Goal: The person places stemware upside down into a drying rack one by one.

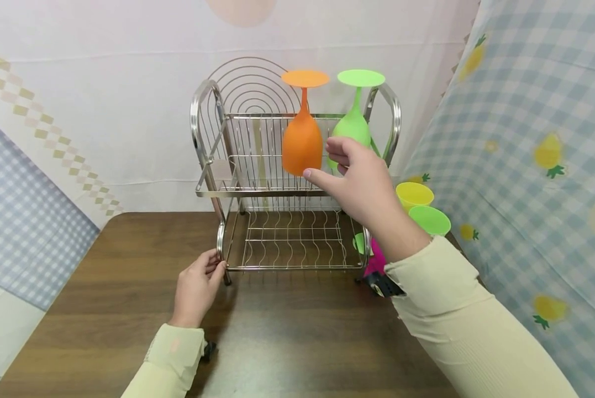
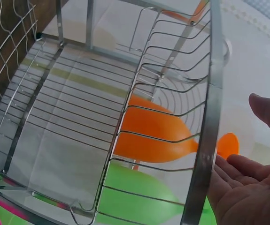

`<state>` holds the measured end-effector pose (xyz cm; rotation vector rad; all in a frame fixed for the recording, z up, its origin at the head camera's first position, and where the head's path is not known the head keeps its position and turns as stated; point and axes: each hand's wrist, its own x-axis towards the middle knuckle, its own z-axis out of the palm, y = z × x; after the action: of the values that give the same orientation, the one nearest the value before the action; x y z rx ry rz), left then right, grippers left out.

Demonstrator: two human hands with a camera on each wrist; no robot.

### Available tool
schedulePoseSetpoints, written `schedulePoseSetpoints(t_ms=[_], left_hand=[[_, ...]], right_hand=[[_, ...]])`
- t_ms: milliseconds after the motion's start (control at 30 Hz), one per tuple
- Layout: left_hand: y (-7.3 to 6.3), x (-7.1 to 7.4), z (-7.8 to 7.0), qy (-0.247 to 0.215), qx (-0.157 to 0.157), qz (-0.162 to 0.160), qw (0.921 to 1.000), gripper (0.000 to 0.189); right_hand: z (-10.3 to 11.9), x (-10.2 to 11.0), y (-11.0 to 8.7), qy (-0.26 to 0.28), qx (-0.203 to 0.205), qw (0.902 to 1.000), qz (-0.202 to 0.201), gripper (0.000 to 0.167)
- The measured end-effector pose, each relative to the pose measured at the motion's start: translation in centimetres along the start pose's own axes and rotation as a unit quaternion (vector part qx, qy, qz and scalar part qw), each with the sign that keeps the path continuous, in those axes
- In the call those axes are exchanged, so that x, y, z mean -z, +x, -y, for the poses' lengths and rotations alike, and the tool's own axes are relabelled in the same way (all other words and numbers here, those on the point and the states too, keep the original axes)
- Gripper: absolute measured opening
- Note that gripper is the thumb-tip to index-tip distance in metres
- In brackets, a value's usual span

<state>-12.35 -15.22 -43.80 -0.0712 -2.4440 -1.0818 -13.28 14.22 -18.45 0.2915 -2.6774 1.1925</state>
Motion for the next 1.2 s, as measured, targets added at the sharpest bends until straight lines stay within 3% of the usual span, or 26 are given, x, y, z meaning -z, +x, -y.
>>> schedulePoseSetpoints(t_ms=[233, 600, 900, 1067, 1200], left_hand=[[-0.4, 0.9, -0.6, -0.006, 0.020, 0.031, 0.9993, 0.043], [-1.4, 1.5, -1.1, -0.022, 0.017, 0.027, 0.9993, 0.049], [-2.4, 1.6, -1.0, -0.089, 0.040, 0.045, 0.9942, 0.058], [-2.7, 2.0, -1.3, -0.104, 0.051, 0.059, 0.9915, 0.062], [-3.1, 2.2, -1.4, -0.112, 0.050, 0.061, 0.9905, 0.063]], right_hand=[[-0.6, 0.5, -2.7, 0.048, -0.002, 0.9987, -0.017, 0.071], [-2.5, 0.4, -5.9, 0.086, 0.032, 0.9944, -0.052, 0.060], [-5.0, -0.1, -8.5, 0.117, 0.048, 0.9867, -0.102, 0.052], [-7.2, -0.2, -9.6, 0.107, 0.035, 0.9868, -0.116, 0.052], [-9.8, -0.5, -10.0, 0.121, -0.003, 0.9865, -0.111, 0.053]])
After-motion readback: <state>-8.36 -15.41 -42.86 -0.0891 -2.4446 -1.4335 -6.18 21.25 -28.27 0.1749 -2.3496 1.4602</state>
